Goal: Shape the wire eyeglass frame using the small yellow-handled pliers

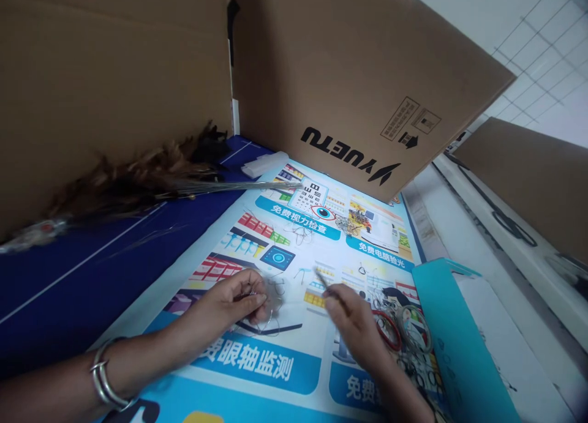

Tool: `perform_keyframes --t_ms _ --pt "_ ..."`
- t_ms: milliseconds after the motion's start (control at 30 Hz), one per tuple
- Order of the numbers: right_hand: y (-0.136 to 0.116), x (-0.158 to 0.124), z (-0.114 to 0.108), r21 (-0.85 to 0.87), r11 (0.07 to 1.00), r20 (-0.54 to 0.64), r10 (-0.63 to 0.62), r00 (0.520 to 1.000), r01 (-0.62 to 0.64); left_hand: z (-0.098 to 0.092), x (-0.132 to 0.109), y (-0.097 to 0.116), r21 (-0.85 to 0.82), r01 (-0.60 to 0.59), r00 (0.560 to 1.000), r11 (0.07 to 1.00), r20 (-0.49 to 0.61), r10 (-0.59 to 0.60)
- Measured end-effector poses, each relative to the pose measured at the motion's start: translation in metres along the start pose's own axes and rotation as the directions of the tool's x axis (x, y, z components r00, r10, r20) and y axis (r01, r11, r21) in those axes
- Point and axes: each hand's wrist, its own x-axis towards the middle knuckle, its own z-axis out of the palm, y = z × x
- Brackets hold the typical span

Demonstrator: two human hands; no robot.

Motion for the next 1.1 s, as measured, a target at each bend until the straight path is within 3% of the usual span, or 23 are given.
perform_keyframes --t_ms 100,300,533,667,933,1100 --pt "-0.004 -0.002 0.024 -0.024 0.999 0.118 -0.022 0.993 0.025 0.003 -0.001 0.003 -0.018 0.003 1.0 1.0 -0.023 -0.004" --pt "-0.021 -0.002 0.049 0.177 0.982 0.097 0.056 0.994 -0.073 0.013 -0.003 0.004 -0.11 0.009 0.994 0.994 -0.104 -0.02" --pt "-0.034 0.005 0.068 0.482 0.83 0.124 0.254 0.959 -0.282 0.021 -0.008 0.003 -0.165 0.038 0.994 0.986 -0.095 -0.054" --pt "-0.031 0.008 0.073 0.526 0.778 0.125 0.327 0.937 -0.342 0.02 -0.008 0.003 -0.156 0.031 0.998 0.987 -0.055 -0.04" --pt "-0.029 0.007 0.066 0.486 0.803 0.175 0.298 0.938 -0.346 0.01 -0.004 -0.001 -0.166 0.07 0.997 0.984 0.028 -0.067" --pt "-0.029 0.01 0.06 0.455 0.83 0.191 0.263 0.946 -0.323 0.003 -0.001 -0.003 -0.02 0.099 0.995 0.995 0.031 -0.099"
